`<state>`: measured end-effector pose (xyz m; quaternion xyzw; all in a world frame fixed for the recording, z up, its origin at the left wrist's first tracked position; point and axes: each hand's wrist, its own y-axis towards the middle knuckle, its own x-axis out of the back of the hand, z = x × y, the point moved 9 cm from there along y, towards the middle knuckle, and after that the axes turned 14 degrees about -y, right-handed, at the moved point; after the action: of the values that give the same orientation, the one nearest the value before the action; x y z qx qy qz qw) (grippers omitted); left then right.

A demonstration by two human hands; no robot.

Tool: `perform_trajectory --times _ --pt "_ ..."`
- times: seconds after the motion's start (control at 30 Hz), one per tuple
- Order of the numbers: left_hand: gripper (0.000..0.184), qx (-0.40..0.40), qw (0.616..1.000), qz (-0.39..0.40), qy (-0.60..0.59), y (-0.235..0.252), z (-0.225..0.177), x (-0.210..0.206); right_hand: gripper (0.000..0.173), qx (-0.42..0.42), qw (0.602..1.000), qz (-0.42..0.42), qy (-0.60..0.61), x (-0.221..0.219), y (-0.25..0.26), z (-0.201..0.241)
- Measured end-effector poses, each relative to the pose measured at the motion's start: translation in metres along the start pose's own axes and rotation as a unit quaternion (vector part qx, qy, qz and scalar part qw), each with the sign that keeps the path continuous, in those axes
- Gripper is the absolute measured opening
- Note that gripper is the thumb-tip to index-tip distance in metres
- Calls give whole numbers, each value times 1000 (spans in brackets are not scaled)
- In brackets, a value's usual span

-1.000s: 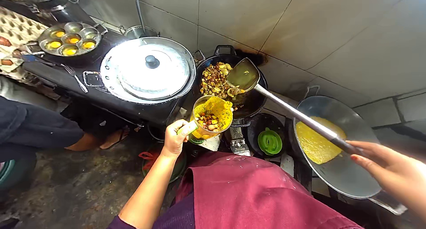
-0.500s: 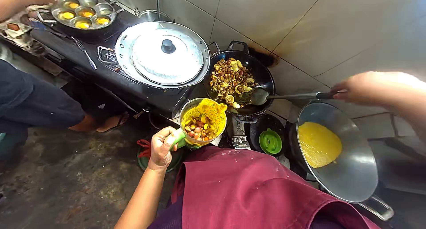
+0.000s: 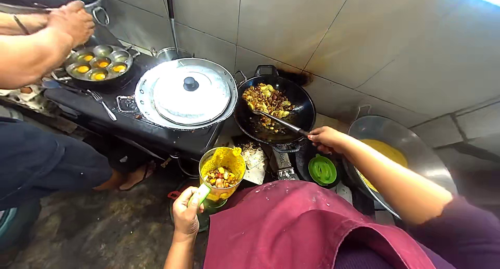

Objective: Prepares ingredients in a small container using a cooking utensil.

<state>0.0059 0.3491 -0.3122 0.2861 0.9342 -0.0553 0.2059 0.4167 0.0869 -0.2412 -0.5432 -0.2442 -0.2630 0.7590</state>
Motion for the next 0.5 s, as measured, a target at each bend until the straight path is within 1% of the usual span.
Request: perform_trajectory --times 0.07,0.1,0.17,0.2,0.27,0.33,0.37,0.43,0.5 --pt "17 -7 1000 14 -4 3 -4 -4 26 -21 994 39 96 0 -2 -18" --pt "19 -7 1000 22 -5 5 -5 -6 26 -22 991 55 120 6 -6 -29" --pt "21 -4 999 37 -8 8 -4 -9 26 -19 993 62 100 30 -19 -50" --pt "21 -1 999 44 -12 10 -3 -11 26 -18 997 45 59 48 -28 -58" --pt "21 9 998 57 -34 12 2 -15 27 -19 998 -10 -61 86 -49 -64" --pt "22 21 996 64 -60 13 7 -19 25 -11 976 -68 -208 121 -61 -62" --pt "24 26 995 67 -73 13 10 -19 23 -6 958 -92 -272 136 -64 -58" --pt "27 33 993 72 -84 13 14 -18 21 -23 905 -145 -400 162 -78 -41" --pt "29 39 992 75 -90 12 17 -18 16 -51 852 -204 -480 182 -86 -30"
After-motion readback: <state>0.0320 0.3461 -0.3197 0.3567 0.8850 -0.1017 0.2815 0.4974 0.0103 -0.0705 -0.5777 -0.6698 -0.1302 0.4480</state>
